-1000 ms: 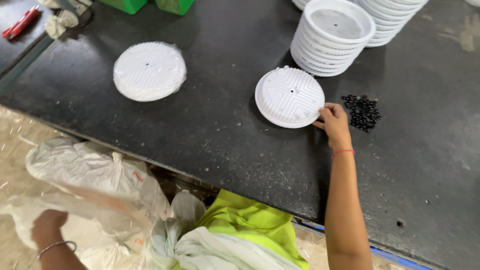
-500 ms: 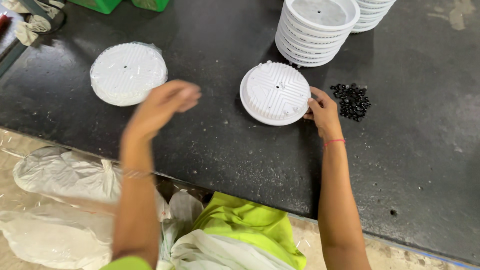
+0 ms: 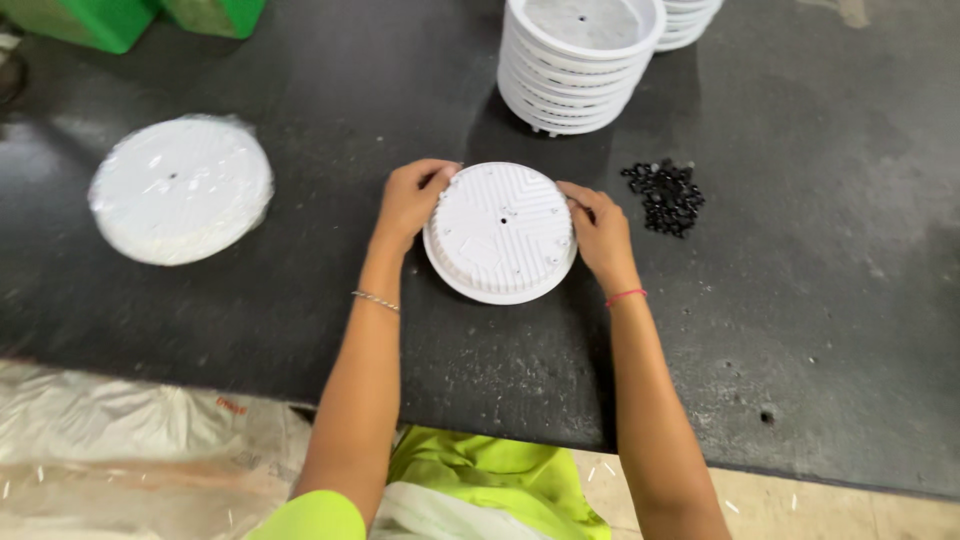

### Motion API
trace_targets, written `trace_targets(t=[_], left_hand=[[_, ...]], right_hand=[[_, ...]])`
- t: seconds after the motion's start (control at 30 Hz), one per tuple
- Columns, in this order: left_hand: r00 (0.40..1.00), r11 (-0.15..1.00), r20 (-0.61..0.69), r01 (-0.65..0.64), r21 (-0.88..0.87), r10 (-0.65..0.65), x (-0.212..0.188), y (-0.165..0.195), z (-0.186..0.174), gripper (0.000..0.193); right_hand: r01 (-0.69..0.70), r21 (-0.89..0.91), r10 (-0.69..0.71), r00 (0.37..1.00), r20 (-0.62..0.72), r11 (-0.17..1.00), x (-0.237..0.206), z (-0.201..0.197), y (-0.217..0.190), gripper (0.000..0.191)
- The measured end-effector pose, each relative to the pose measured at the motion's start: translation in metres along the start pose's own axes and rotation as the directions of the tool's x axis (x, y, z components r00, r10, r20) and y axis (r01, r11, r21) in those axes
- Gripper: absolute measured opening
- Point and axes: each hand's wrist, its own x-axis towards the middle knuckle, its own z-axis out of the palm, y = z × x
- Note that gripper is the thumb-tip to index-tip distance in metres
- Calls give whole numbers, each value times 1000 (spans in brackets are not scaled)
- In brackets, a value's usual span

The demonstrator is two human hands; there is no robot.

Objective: The person assembles white round plastic covers at a workbench, pressing small black plastic clips into holes on each cover one at a time. After fitting the clips, the person wraps the cover in clear plastic film and stacks the finished covers with others on the table.

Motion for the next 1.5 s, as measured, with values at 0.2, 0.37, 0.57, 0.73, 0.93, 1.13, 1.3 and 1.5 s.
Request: trace_targets(t=[0.2, 0.37, 0.57, 0.73, 0.93, 1.13, 1.3, 1.5], left_hand=[[990, 996, 121, 70, 63, -77, 31, -14, -19, 22], [975, 990, 184, 112, 90, -127, 44, -21, -31, 22], [981, 984, 138, 122, 128, -140, 42, -25, -39, 20], [987, 987, 117, 92, 133, -107, 41, -27, -50, 21], [987, 979, 116, 91, 184, -114, 43, -33, -57, 22], [990, 980, 108, 67, 188, -88, 41, -31, -59, 22], [996, 974, 94, -29, 223, 8, 42, -33, -61, 20], [995, 969, 70, -86, 233, 71, 49, -39, -65, 18]], right_hand=[[41, -22, -41, 999, 12, 999, 18, 21, -5, 27], [123, -146, -140, 984, -113, 982, 29, 4, -2, 17], [-54, -535, -167, 919, -356, 843, 25, -23, 19, 18], [-43, -594, -175, 936, -305, 803, 22, -16, 32, 22], [-77, -552, -123, 940, -317, 830, 22, -17, 33, 18], [-94, -543, -91, 948, -305, 834, 22, -11, 37, 21], [-46, -566, -151, 943, -296, 823, 23, -6, 21, 17], [138, -260, -189, 965, -184, 956, 23, 24, -58, 21]])
